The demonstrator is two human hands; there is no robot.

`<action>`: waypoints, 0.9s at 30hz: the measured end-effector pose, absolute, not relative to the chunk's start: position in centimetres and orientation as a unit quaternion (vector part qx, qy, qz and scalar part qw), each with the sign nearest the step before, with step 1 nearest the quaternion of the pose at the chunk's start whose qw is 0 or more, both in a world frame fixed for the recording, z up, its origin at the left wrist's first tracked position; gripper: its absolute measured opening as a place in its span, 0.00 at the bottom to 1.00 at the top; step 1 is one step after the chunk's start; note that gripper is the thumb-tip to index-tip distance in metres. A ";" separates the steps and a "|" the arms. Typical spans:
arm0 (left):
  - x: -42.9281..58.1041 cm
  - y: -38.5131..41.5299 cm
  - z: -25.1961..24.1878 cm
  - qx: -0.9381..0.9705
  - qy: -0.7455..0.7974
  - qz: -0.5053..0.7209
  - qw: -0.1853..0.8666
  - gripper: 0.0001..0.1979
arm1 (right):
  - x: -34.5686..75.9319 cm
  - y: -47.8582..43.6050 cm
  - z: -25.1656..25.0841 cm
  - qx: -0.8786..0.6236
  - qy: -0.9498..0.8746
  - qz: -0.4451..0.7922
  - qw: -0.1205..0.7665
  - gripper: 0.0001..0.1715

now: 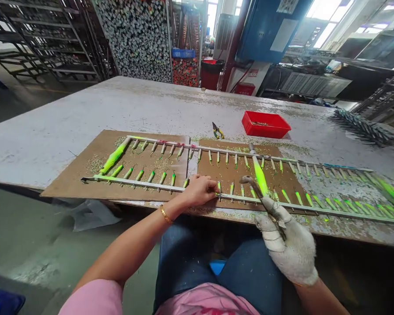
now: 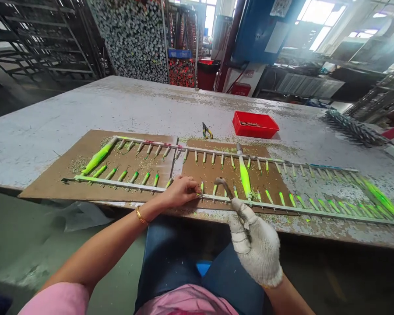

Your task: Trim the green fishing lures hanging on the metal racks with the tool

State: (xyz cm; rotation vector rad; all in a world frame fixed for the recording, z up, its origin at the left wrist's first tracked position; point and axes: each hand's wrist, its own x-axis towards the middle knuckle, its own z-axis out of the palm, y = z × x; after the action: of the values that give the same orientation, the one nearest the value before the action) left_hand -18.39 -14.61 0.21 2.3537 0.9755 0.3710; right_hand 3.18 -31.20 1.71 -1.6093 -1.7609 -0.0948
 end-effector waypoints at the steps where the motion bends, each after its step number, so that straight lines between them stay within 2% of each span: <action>1: -18.4 -14.6 0.2 0.876 0.366 0.140 0.281 0.03 | 3.2 -31.2 1.7 -0.625 -0.697 -0.044 0.350 0.23; 4: -18.3 -14.6 0.2 0.873 0.371 0.137 0.286 0.03 | 3.2 -31.0 1.8 -0.610 -0.746 0.009 0.269 0.21; 8: -18.3 -14.6 0.2 0.876 0.363 0.137 0.287 0.02 | 3.0 -30.8 2.2 -0.614 -0.703 -0.019 0.358 0.23; 10: -18.4 -14.6 0.2 0.874 0.364 0.140 0.290 0.02 | 3.0 -30.7 2.0 -0.602 -0.719 -0.041 0.345 0.23; 13: -18.4 -14.5 0.1 0.873 0.365 0.140 0.292 0.02 | 3.2 -30.5 1.6 -0.586 -0.760 0.007 0.281 0.21; 17: -18.4 -14.5 0.0 0.876 0.360 0.142 0.289 0.03 | 3.3 -30.7 1.6 -0.616 -0.703 -0.033 0.355 0.23; 19: -18.4 -14.6 0.1 0.875 0.364 0.141 0.286 0.03 | 3.2 -30.7 1.6 -0.608 -0.714 -0.046 0.346 0.23; 22: -18.4 -14.6 0.1 0.876 0.365 0.137 0.285 0.03 | 2.9 -30.3 1.9 -0.589 -0.756 0.009 0.285 0.21; 24: -18.4 -14.6 0.1 0.878 0.360 0.136 0.284 0.03 | 2.8 -30.2 2.3 -0.596 -0.744 0.022 0.301 0.21; 27: -18.4 -14.6 0.1 0.880 0.355 0.139 0.284 0.03 | 3.0 -30.3 2.5 -0.607 -0.717 -0.023 0.343 0.23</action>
State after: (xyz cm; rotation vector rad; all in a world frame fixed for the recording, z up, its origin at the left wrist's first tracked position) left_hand -18.39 -14.59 0.06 2.3534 0.9506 0.3716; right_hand 2.99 -30.27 2.51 -1.5766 -1.8625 -0.0608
